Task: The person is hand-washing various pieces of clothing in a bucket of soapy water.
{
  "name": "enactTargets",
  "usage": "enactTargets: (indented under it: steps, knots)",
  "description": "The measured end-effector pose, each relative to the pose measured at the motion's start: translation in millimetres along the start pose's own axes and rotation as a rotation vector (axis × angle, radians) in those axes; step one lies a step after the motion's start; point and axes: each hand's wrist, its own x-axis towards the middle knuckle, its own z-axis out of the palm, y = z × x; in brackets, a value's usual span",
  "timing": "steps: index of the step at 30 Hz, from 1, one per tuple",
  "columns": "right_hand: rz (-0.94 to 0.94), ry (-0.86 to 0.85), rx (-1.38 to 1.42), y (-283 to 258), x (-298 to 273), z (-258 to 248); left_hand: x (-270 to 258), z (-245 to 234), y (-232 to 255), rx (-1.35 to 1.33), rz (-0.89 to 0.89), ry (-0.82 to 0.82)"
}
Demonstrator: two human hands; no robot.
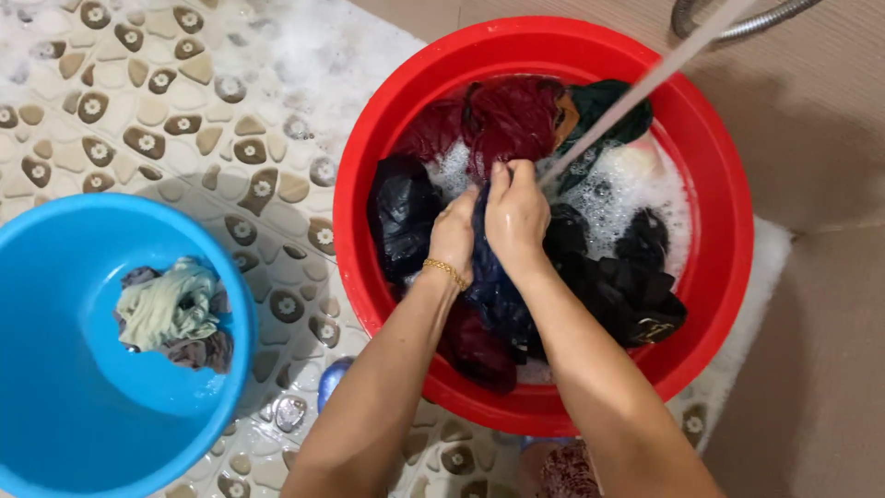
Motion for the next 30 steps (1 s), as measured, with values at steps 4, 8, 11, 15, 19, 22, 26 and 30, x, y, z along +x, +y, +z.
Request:
enactTargets:
  steps: [4, 8, 11, 15, 19, 22, 26, 30]
  knots:
    - [-0.058, -0.141, 0.178, -11.5, -7.9, 3.3, 18.0, -14.9, 11.5, 0.060, 0.106, -0.106]
    - [-0.048, -0.198, 0.119, 20.8, 30.2, 3.3, -11.4, 19.4, 37.4, 0.114, -0.022, 0.066]
    - [0.051, -0.250, 0.038, 37.9, 49.2, 3.2, 3.5, -1.6, 43.7, 0.161, -0.034, -0.009]
    - [-0.080, -0.210, -0.149, 36.0, 40.2, 10.1, 21.2, -24.0, 30.3, 0.771, 0.381, -0.064]
    - [-0.127, -0.494, -0.579, 75.5, 9.8, 51.7, 41.8, -49.8, -24.2, 1.465, 0.382, 0.009]
    - [0.448, -0.669, -0.411, 120.2, 12.6, 80.5, 94.6, -95.4, -76.0, 1.631, 0.324, 0.066]
    - [0.241, -0.630, -0.180, 110.1, -5.0, 71.5, 90.8, -91.2, -50.9, 1.363, 0.127, 0.140]
    - [-0.016, -0.157, 0.064, 3.0, -4.2, 9.8, 16.1, -11.2, -1.9, 0.208, -0.136, 0.237]
